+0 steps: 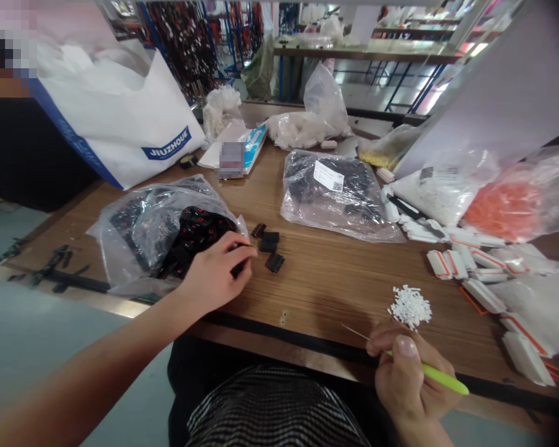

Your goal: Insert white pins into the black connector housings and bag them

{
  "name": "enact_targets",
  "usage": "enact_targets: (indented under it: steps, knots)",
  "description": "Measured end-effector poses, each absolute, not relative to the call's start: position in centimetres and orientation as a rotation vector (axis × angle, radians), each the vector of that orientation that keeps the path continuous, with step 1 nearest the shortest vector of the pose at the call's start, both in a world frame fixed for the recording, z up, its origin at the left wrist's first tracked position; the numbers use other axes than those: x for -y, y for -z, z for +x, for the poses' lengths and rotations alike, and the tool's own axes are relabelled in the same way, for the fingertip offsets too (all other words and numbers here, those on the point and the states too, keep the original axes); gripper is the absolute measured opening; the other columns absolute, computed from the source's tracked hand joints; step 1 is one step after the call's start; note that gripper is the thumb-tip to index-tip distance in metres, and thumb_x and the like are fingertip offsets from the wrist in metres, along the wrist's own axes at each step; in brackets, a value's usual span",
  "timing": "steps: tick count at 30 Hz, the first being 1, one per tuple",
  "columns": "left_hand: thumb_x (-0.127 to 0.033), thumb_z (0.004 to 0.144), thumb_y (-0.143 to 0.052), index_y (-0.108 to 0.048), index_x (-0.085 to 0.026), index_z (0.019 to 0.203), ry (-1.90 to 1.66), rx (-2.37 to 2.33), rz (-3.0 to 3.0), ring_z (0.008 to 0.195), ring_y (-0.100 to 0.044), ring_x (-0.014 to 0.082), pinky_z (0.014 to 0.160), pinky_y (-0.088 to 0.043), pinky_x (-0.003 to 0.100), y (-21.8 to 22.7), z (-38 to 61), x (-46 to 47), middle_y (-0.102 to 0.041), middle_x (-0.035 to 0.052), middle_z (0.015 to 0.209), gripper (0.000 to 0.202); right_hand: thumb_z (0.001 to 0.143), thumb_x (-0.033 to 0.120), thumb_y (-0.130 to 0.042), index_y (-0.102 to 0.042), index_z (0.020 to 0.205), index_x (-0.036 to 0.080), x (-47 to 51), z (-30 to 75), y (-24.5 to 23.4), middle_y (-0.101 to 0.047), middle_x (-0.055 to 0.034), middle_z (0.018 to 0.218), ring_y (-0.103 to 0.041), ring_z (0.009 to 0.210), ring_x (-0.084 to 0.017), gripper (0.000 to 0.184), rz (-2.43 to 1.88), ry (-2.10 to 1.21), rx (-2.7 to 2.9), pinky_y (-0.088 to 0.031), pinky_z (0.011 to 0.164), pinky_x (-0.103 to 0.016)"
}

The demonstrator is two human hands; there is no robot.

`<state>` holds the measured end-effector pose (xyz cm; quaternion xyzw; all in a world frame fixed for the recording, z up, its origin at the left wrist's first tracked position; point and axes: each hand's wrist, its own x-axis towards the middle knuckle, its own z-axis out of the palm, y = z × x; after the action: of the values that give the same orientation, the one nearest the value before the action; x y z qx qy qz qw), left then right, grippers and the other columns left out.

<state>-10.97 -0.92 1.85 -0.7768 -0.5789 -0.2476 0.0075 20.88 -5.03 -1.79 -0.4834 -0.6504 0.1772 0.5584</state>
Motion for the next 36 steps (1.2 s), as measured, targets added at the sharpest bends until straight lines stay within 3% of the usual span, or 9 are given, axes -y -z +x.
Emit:
enact_targets:
  steps: [4, 9, 13, 19, 23, 26, 30, 32, 36]
  knots:
    - [-0.026, 0.093, -0.055, -0.067, -0.024, 0.107, 0.527, 2.038, -2.134, 0.068, -0.062, 0.0137, 0.057, -0.049, 0.027, -3.9, -13.6, -0.3, -0.063, 0.0028, 0.118, 0.019, 0.101, 0.032, -0.04, -0.058, 0.066, 0.019, 5.1, 21.2, 1.9, -0.057, -0.0022, 0.057, -0.058, 0.053, -0.014, 0.042, -1.124, -0.455, 1.563, -0.047, 0.051, -0.028]
    - [-0.03, 0.098, -0.047, -0.068, -0.017, 0.112, 0.147, 1.989, -1.903, 0.109, -0.058, 0.0379, 0.077, -0.05, 0.045, -5.1, -16.7, -2.5, -0.061, 0.0131, 0.129, 0.029, 0.101, 0.031, -0.04, -0.06, 0.067, 0.019, 5.1, 21.4, 2.1, -0.059, -0.0026, 0.059, -0.059, 0.055, -0.015, 0.041, -1.101, -0.47, 1.56, -0.047, 0.052, -0.029]
    - [-0.026, 0.098, -0.042, -0.07, -0.014, 0.117, 0.137, 1.933, -1.881, 0.116, -0.053, 0.0455, 0.092, -0.041, 0.066, -4.8, -18.2, -3.6, -0.057, 0.0179, 0.139, 0.036, 0.101, 0.03, -0.041, -0.06, 0.067, 0.018, 5.1, 21.4, 2.0, -0.058, -0.0024, 0.058, -0.058, 0.055, -0.014, 0.041, -1.099, -0.488, 1.562, -0.046, 0.052, -0.028]
    - [-0.013, 0.084, -0.047, -0.076, -0.024, 0.093, 0.369, 1.689, -2.254, 0.122, -0.056, 0.0314, 0.105, -0.041, 0.053, -4.3, -18.6, -3.0, -0.072, 0.0055, 0.119, 0.032, 0.102, 0.032, -0.041, -0.06, 0.067, 0.018, 5.1, 21.5, 1.6, -0.058, -0.0028, 0.057, -0.059, 0.055, -0.014, 0.042, -1.098, -0.488, 1.6, -0.045, 0.052, -0.028]
    - [-0.03, 0.083, -0.061, -0.076, -0.027, 0.086, 0.405, 1.603, -2.408, 0.123, -0.056, 0.0329, 0.112, -0.032, 0.06, -4.3, -17.6, -0.9, -0.074, 0.0036, 0.111, 0.015, 0.101, 0.031, -0.041, -0.06, 0.066, 0.018, 5.1, 21.4, 1.6, -0.058, -0.0025, 0.057, -0.058, 0.054, -0.014, 0.042, -1.098, -0.475, 1.582, -0.045, 0.052, -0.028]
    - [-0.046, 0.076, -0.071, -0.076, -0.028, 0.085, 0.301, 1.604, -2.459, 0.128, -0.053, 0.0374, 0.116, -0.023, 0.067, -3.9, -17.2, 0.7, -0.072, 0.0057, 0.116, 0.021, 0.102, 0.032, -0.04, -0.059, 0.066, 0.019, 5.1, 21.3, 1.7, -0.058, -0.0025, 0.057, -0.058, 0.054, -0.014, 0.043, -1.12, -0.465, 1.581, -0.046, 0.052, -0.029]
    - [-0.029, 0.086, -0.063, -0.075, -0.03, 0.076, 0.302, 1.653, -2.413, 0.128, -0.054, 0.0347, 0.114, -0.022, 0.069, -4.1, -17.7, 1.4, -0.075, 0.0024, 0.107, 0.016, 0.102, 0.033, -0.04, -0.06, 0.066, 0.019, 5.1, 21.4, 1.7, -0.058, -0.0026, 0.058, -0.058, 0.054, -0.015, 0.043, -1.133, -0.465, 1.594, -0.045, 0.052, -0.028]
    - [-0.025, 0.088, -0.059, -0.074, -0.028, 0.073, 0.38, 1.686, -2.344, 0.124, -0.057, 0.0325, 0.111, -0.029, 0.065, -5.5, -18.6, 1.2, -0.077, -0.0002, 0.1, 0.022, 0.101, 0.032, -0.041, -0.06, 0.067, 0.018, 5.1, 21.5, 1.7, -0.058, -0.0026, 0.058, -0.059, 0.056, -0.015, 0.042, -1.121, -0.479, 1.588, -0.045, 0.053, -0.029]
    - [-0.046, 0.092, -0.053, -0.07, -0.019, 0.073, 0.61, 1.744, -2.153, 0.105, -0.064, 0.0208, 0.1, -0.046, 0.043, -11.3, -22.6, -0.3, -0.074, -0.003, 0.094, 0.037, 0.101, 0.031, -0.043, -0.059, 0.065, 0.019, 5.0, 21.3, 1.9, -0.057, -0.002, 0.058, -0.058, 0.055, -0.014, 0.042, -1.098, -0.488, 1.531, -0.045, 0.053, -0.029]
